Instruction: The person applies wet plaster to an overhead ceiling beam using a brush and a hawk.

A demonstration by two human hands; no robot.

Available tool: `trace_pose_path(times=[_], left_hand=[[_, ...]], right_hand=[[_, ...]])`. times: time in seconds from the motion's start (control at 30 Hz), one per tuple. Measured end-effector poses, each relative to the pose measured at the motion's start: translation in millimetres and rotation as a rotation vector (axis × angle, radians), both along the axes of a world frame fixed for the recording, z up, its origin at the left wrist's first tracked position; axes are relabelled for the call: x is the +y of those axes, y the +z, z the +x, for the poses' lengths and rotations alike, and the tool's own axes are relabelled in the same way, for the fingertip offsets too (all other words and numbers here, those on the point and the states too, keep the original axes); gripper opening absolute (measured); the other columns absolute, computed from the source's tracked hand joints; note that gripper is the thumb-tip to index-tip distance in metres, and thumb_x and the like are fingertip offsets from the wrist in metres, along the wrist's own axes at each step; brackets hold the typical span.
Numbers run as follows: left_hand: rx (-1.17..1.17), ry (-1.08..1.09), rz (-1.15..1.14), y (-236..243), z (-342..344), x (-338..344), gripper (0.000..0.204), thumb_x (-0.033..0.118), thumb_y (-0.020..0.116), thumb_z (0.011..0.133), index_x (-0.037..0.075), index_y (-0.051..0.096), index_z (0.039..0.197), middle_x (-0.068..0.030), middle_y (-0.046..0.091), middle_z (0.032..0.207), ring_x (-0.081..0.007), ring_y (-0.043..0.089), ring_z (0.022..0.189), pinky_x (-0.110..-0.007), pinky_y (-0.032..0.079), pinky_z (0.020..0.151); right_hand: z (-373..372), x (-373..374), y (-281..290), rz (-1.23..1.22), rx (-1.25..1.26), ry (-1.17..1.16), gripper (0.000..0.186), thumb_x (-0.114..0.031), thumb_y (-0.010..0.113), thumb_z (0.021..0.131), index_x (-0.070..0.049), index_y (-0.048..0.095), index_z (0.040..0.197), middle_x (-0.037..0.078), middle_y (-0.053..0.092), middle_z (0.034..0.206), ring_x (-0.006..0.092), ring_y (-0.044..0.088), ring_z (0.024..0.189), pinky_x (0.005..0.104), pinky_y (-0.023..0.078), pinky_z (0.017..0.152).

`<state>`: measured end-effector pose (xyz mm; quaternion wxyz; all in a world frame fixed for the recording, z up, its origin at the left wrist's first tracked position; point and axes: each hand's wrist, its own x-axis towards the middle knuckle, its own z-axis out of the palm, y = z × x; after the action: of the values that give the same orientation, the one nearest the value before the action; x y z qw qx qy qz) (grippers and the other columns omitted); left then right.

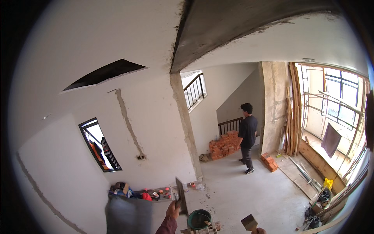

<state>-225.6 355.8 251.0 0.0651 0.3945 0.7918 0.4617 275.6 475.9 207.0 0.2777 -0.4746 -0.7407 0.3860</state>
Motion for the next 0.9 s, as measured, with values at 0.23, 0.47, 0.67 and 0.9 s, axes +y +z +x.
trace_pose_path(times=[0.23, 0.47, 0.67, 0.9], left_hand=[[-0.321, 0.225, -0.339, -140.2, 46.9, -119.8, 0.035, 0.037, 0.044, 0.092, 0.009, 0.052, 0.112, -0.0111, 0.061, 0.09, -0.0216, 0.053, 0.075, -0.037, 0.045, 0.065], [-0.184, 0.036, -0.195, -55.4, 43.6, -26.3, 0.033, 0.035, 0.045, 0.09, 0.01, 0.053, 0.112, -0.011, 0.06, 0.089, -0.0225, 0.053, 0.074, -0.037, 0.046, 0.065], [-0.002, -0.259, 0.053, 79.4, 64.5, 86.9, 0.032, 0.033, 0.047, 0.088, 0.012, 0.054, 0.112, -0.011, 0.06, 0.088, -0.0233, 0.054, 0.073, -0.038, 0.046, 0.065], [0.097, -0.588, 0.292, 206.3, 130.3, 177.9, 0.031, 0.03, 0.049, 0.086, 0.013, 0.054, 0.111, -0.0109, 0.059, 0.087, -0.0242, 0.054, 0.073, -0.038, 0.046, 0.065]], right_hand=[[74.4, -9.0, -148.2, -0.009, -0.246, -0.091, 0.04, -0.04, 0.049, 0.087, -0.001, 0.057, 0.078, 0.026, 0.058, 0.078, 0.0449, 0.054, 0.078, 0.0503, 0.041, 0.065], [101.8, -19.5, -111.7, -0.069, -0.28, -0.234, 0.042, -0.041, 0.048, 0.087, -0.001, 0.057, 0.079, 0.026, 0.058, 0.079, 0.0443, 0.054, 0.08, 0.0495, 0.042, 0.067], [107.8, -36.8, -49.8, -0.052, -0.207, -0.362, 0.041, -0.04, 0.05, 0.086, 0.0, 0.057, 0.081, 0.026, 0.058, 0.082, 0.043, 0.054, 0.082, 0.0483, 0.042, 0.069], [116.9, -66.8, -16.9, -0.04, -0.154, -0.539, 0.04, -0.04, 0.051, 0.084, 0.0, 0.057, 0.084, 0.025, 0.058, 0.084, 0.0415, 0.054, 0.084, 0.0469, 0.042, 0.071]])
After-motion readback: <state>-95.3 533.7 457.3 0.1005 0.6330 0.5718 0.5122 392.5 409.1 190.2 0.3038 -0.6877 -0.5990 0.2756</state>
